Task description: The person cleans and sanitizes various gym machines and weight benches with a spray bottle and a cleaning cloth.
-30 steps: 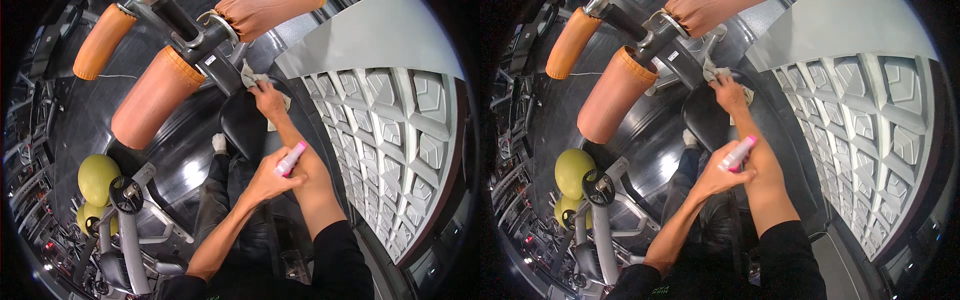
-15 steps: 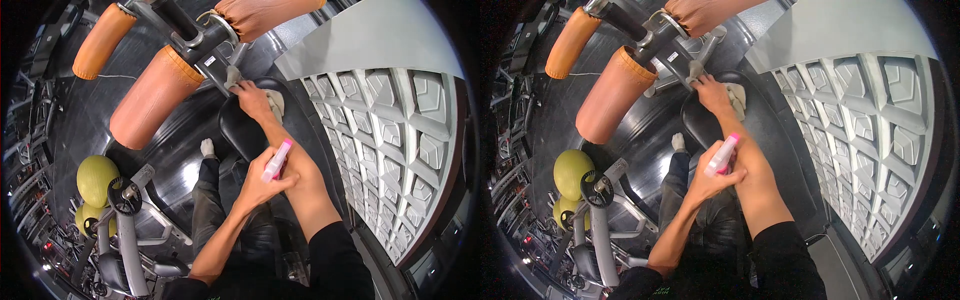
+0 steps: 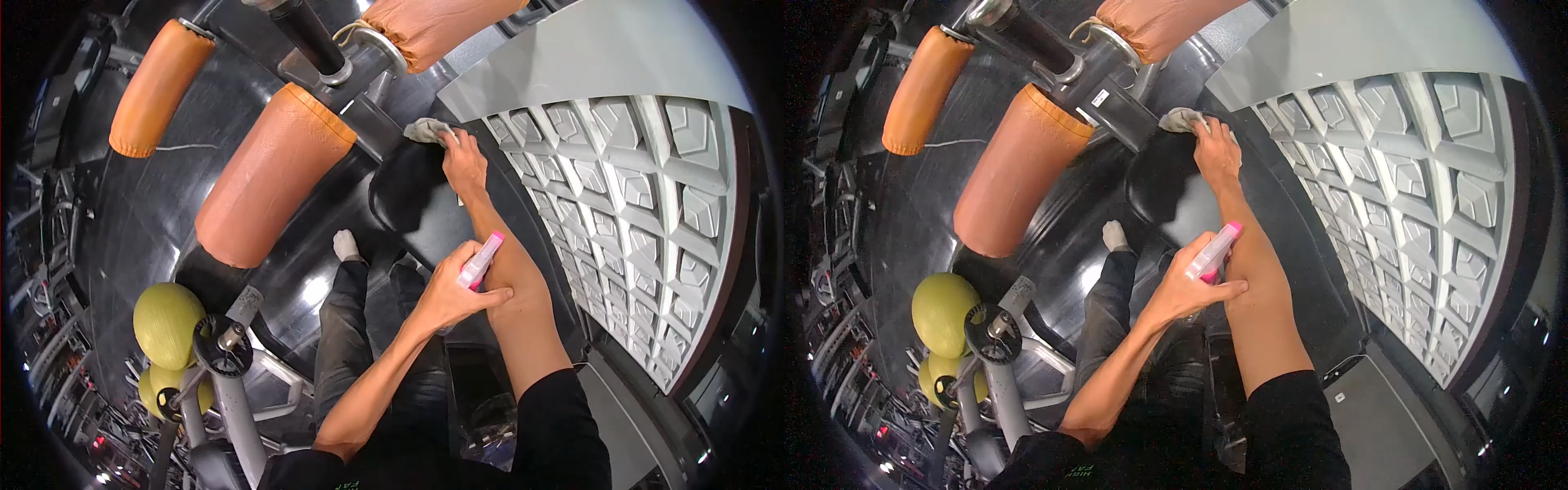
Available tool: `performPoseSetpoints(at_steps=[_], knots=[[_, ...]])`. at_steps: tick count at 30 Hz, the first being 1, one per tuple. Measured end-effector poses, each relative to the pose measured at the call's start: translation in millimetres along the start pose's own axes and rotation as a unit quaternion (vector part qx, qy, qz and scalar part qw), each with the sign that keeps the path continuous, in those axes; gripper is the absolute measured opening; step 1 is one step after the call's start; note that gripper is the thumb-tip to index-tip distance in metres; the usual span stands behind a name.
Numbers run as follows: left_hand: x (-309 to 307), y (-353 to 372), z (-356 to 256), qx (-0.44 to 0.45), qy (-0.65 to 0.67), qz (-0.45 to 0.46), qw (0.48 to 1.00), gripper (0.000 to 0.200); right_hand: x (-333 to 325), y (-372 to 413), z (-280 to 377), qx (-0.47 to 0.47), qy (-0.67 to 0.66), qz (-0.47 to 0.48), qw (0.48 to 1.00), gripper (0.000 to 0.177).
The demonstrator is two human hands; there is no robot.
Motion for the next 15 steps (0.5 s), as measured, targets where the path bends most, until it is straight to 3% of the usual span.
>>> performPoseSetpoints(at_steps=[7,10,15], knots=[[-42.8,0.1,1.6,-0.028,-0.061,0.004,0.998,0.031,18.1,2.1,47.4,0.007,-0.026,-0.014,1.0,0.034],[-43.5,1.7,8.5,-0.023,-0.048,-0.001,0.999,0.027,26.8,11.5,59.3,-0.07,-0.014,0.043,0.997,0.034],[-11.7,-4.7,9.6,0.018,0.006,0.028,0.999,0.026,7.6,5.0,6.9,-0.047,0.028,0.046,0.997,0.04]])
Point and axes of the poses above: each hand's wrist, its own y-axis away from the middle knuckle, its own x-axis out of the palm, z = x × y, the point moved 4 cm from there along -y, towards the middle knuckle, and after that the axes turned 13 degrees about x, right-handed, at the moved point
